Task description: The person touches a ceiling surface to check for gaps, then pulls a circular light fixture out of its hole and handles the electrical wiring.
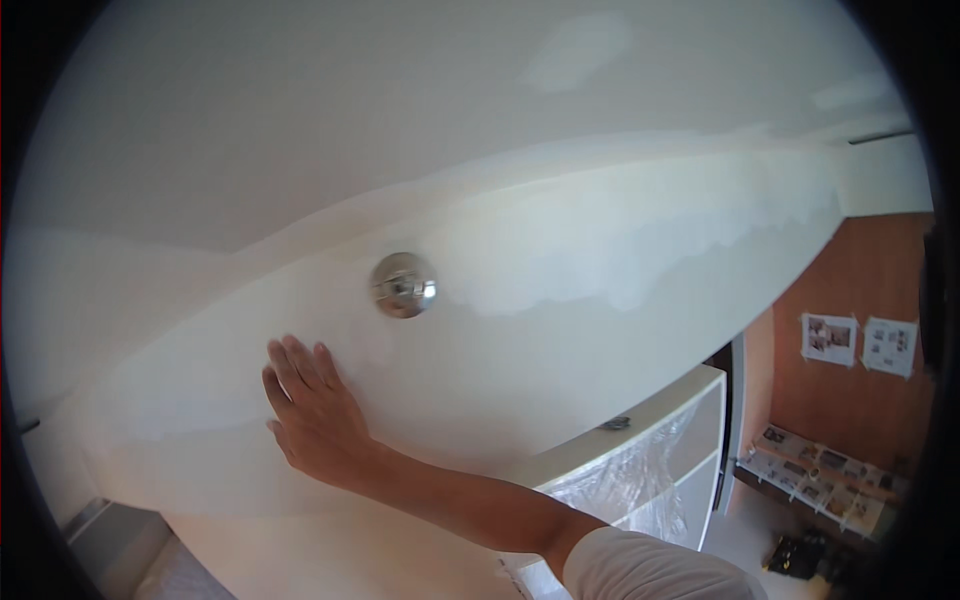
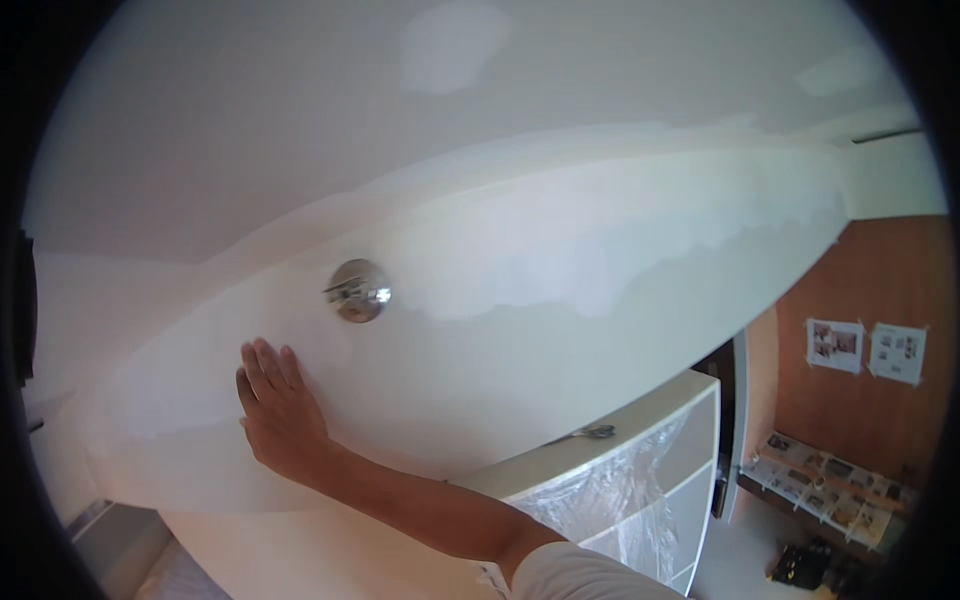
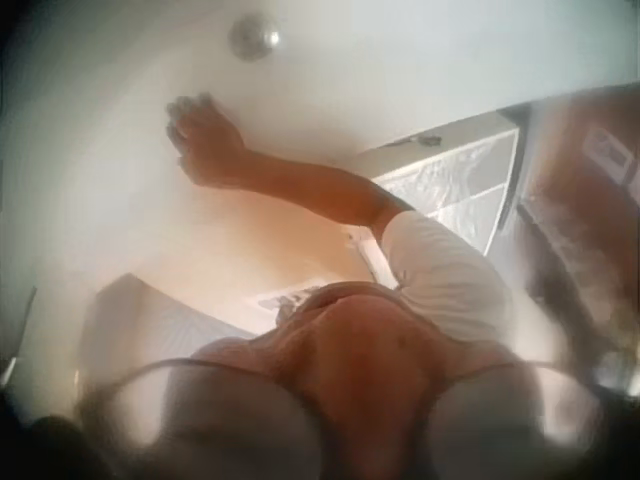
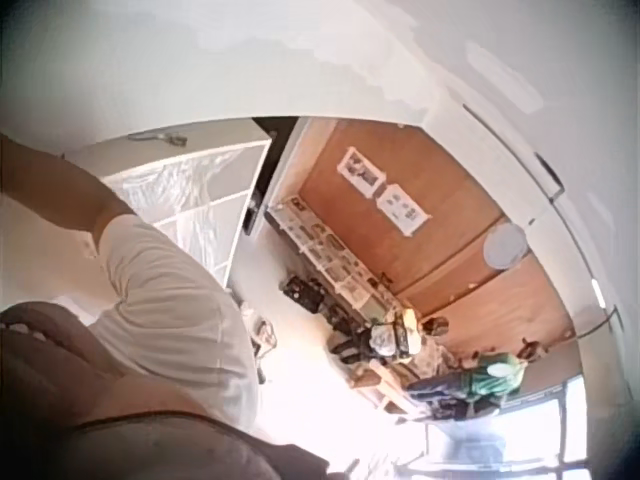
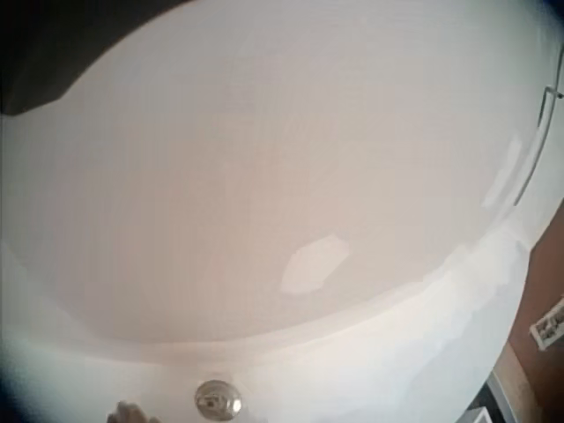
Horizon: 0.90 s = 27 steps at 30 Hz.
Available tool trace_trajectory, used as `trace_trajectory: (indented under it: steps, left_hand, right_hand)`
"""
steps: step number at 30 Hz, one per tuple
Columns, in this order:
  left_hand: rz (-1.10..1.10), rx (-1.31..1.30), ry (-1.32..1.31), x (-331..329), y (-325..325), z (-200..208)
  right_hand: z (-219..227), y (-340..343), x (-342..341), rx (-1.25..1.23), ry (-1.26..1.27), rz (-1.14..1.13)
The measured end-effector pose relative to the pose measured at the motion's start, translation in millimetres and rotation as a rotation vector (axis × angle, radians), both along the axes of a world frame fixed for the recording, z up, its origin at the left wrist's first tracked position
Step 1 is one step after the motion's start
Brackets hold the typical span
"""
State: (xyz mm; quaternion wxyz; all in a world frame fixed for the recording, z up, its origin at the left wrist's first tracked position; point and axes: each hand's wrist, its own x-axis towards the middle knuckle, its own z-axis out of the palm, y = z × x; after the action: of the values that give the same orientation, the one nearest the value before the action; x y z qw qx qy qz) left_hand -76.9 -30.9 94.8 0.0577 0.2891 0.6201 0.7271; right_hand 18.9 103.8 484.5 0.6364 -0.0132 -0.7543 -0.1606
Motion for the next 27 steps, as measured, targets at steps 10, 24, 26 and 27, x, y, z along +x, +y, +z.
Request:
trace_trajectory:
  steps: [10, 24, 26, 27]
  left_hand:
    - [-0.139, -0.056, 0.006, 17, 44, 46]
    - [-0.221, -0.075, -0.009, 18, 64, 66]
    - [-0.231, -0.066, -0.012, 17, 65, 69]
    - [-0.232, -0.064, -0.013, 16, 64, 70]
  right_hand:
    - [-82, 104, 199, 0.020, 0.038, 0.039]
    - [24, 278, 434, -0.295, 0.644, -0.683]
    - [50, 292, 462, -0.377, 0.710, -0.688]
    - [63, 299, 472, -0.408, 0.734, -0.674]
